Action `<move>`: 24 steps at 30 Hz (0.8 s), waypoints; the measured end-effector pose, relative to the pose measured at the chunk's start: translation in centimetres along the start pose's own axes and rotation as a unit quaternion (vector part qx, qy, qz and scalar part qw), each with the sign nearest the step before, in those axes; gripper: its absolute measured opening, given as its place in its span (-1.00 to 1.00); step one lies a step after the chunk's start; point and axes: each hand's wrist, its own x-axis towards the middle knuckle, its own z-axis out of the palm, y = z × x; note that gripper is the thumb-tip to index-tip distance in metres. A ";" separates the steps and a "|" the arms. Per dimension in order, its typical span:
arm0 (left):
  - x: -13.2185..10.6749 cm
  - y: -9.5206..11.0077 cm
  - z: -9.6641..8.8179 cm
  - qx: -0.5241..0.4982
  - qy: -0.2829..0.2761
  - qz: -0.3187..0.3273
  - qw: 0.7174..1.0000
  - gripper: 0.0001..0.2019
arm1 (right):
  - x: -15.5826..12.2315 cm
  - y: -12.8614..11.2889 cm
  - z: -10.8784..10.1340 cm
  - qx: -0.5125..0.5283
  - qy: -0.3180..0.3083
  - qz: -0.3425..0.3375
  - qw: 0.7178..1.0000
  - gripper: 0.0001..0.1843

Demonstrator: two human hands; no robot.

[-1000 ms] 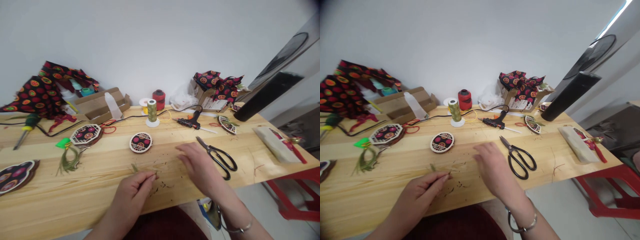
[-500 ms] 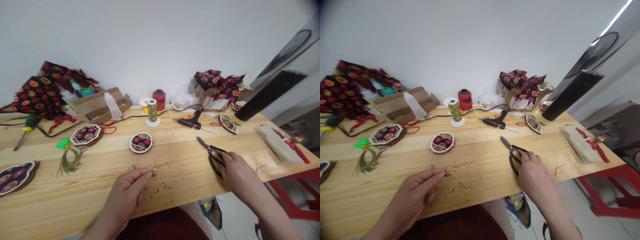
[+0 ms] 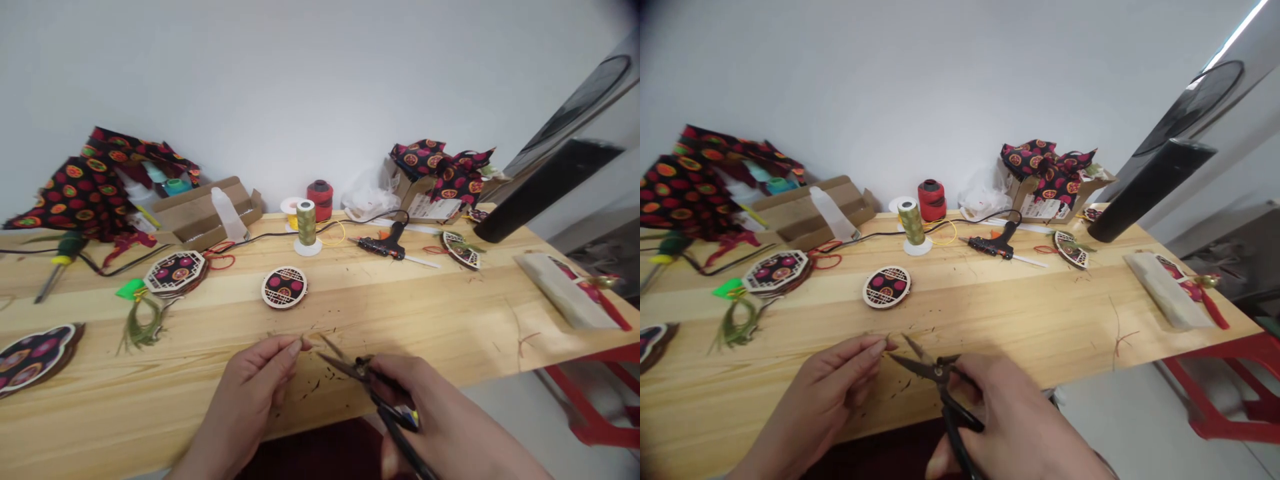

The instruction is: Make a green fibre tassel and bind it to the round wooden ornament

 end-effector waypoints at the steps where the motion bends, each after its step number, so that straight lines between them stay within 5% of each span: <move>1: -0.1 0.1 0.0 0.001 0.000 0.003 1.000 -0.74 | 0.1 -0.2 0.2 0.012 -0.019 0.008 1.000 -0.88; 9: -0.3 0.3 0.2 0.030 -0.022 0.017 0.999 -0.74 | 0.9 -0.7 0.5 0.078 -0.079 0.033 0.993 -0.83; 24: -0.5 0.3 0.0 0.103 -0.062 0.055 0.991 -0.74 | 1.9 -0.1 1.1 0.002 -0.046 0.016 0.999 -0.97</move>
